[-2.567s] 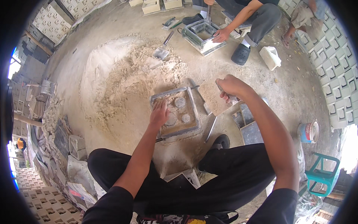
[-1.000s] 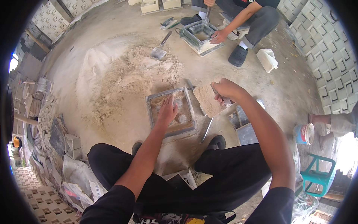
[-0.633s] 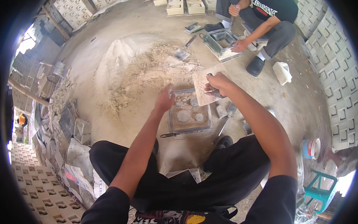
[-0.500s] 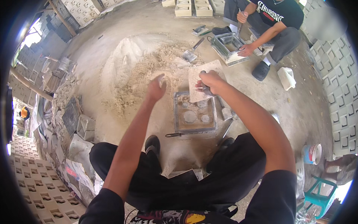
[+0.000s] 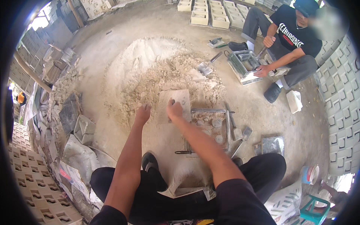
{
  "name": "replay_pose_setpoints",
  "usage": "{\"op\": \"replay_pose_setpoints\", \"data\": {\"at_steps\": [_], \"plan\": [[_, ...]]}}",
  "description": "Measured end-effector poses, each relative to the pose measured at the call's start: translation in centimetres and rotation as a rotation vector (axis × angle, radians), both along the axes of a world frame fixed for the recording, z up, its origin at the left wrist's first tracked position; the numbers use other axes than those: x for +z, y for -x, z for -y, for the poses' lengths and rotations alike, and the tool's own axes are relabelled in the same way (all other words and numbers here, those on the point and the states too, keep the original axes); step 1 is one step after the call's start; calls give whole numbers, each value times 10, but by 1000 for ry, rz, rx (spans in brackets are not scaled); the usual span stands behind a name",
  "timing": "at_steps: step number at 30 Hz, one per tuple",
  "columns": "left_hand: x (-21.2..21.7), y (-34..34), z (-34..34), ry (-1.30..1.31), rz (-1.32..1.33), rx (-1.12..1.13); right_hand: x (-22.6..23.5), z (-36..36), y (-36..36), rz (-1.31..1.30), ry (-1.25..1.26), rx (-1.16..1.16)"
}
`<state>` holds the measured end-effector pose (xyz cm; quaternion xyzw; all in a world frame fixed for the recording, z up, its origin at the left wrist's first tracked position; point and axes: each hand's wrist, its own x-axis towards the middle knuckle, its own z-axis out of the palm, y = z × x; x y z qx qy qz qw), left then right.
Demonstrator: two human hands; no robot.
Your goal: The person prepares a mold by hand, adds dry cement mixture from a pile, and compacts it using a small handheld tool to form a brick pattern.
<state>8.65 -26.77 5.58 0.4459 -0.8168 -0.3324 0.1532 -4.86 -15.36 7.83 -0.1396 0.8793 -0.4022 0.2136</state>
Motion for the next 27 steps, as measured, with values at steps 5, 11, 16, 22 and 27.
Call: {"op": "replay_pose_setpoints", "data": {"at_steps": [5, 11, 16, 22, 27], "plan": [[-21, 2, -4, -62, 7, 8, -83, 11, -23, 186, 33, -45], [-56, -15, -1, -89, -31, 87, -109, 40, -29, 237, -5, -59], [-53, 3, -7, -29, -67, 64, -126, 73, 21, 266, 51, -122], [-47, -4, -7, 66, -54, 163, -121, 52, -14, 19, 122, -36], [-26, 10, -5, -24, -161, 192, -86, 18, -19, -59, 224, -20]]}}
